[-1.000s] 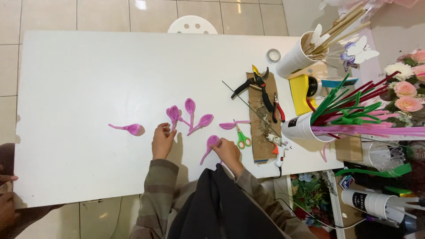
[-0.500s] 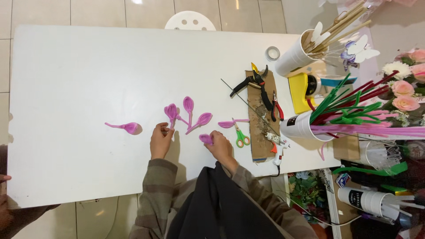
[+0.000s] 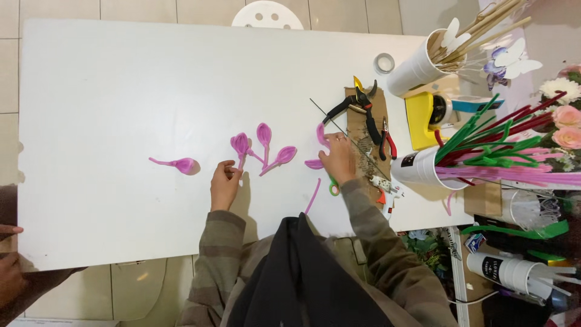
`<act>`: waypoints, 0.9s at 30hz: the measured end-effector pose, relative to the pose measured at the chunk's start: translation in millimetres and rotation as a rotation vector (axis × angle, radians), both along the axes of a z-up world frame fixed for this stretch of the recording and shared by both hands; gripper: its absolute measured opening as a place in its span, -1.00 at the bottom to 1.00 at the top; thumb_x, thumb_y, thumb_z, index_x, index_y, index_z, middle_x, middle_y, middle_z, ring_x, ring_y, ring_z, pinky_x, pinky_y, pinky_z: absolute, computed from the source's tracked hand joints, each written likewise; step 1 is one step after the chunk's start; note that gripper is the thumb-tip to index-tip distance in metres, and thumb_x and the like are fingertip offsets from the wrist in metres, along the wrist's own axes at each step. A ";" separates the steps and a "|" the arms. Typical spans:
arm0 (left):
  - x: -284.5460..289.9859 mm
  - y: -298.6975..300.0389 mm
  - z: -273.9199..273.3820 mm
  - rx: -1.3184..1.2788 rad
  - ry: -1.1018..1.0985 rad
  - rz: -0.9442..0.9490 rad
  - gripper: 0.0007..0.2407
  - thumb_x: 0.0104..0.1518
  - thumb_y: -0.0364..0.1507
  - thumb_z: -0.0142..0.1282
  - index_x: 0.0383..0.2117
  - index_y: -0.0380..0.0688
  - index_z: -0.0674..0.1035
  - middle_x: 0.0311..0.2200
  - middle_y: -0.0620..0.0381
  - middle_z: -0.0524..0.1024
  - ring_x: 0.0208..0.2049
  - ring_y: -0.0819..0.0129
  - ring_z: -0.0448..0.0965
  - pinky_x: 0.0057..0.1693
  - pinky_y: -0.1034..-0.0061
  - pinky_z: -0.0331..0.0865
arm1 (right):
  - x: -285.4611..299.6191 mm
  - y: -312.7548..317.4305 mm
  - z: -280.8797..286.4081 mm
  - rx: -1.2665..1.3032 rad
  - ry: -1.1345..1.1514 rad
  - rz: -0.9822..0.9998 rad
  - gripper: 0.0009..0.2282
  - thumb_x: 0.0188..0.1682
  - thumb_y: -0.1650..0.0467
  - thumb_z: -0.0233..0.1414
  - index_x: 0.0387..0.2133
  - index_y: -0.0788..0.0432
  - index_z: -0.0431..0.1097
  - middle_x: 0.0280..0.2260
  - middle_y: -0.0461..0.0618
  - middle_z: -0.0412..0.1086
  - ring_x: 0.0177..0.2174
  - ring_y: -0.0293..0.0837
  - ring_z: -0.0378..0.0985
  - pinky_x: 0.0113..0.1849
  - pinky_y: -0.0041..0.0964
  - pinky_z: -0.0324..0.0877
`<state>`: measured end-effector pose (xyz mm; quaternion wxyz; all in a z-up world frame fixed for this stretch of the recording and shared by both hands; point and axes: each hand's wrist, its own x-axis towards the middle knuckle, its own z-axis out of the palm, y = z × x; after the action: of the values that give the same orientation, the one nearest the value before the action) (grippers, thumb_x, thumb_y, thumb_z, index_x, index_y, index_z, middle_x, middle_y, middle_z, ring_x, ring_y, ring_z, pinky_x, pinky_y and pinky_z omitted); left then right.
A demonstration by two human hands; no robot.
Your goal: The person assembles artificial flower petals onto a wire stem by hand and secures them using pliers.
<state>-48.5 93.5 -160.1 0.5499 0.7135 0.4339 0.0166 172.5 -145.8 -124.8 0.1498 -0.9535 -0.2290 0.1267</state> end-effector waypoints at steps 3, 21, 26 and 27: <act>-1.4 -0.5 0.8 0.022 0.005 0.009 -0.68 0.23 -0.38 0.17 0.06 -0.20 0.49 -0.22 -0.05 0.57 -0.16 0.04 0.62 0.01 0.20 0.44 | -10.5 -1.6 3.2 0.005 0.073 0.073 -0.81 -0.12 0.37 0.15 -0.23 0.05 0.53 -0.28 0.02 0.42 -0.14 0.12 0.46 -0.12 0.03 0.40; 82.0 -68.7 -58.5 0.995 -0.041 -0.441 -0.81 0.06 -0.39 0.28 -0.20 0.02 0.61 -0.38 0.19 0.55 -0.22 0.17 0.59 -0.11 0.31 0.39 | -70.6 -6.7 -29.4 0.645 0.339 -0.124 -0.87 -0.07 0.41 0.23 -0.26 0.11 0.59 -0.36 0.04 0.56 -0.36 -0.19 0.64 -0.23 -0.39 0.54; 72.9 -65.4 0.9 0.193 -0.109 -0.326 -0.78 0.12 -0.40 0.22 -0.14 -0.13 0.55 -0.37 -0.05 0.61 -0.25 -0.06 0.65 -0.15 0.15 0.46 | -82.8 -10.4 20.8 0.840 0.215 -0.129 -0.88 -0.09 0.53 0.23 -0.28 0.23 0.56 -0.02 0.18 0.48 -0.04 0.13 0.57 -0.02 -0.09 0.45; 70.7 -65.8 5.8 0.077 -0.165 -0.273 -0.77 0.12 -0.42 0.23 -0.14 -0.17 0.51 -0.35 -0.10 0.59 -0.26 -0.08 0.66 -0.18 0.19 0.46 | -83.2 -13.0 21.7 0.863 0.206 -0.136 -0.90 -0.08 0.54 0.22 -0.30 0.26 0.53 0.12 0.18 0.43 0.07 0.19 0.52 0.10 0.04 0.37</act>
<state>22.2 27.6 -154.2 0.5528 0.7828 0.2852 0.0169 89.4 -158.8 -103.2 0.5637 -0.7991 -0.1814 0.1039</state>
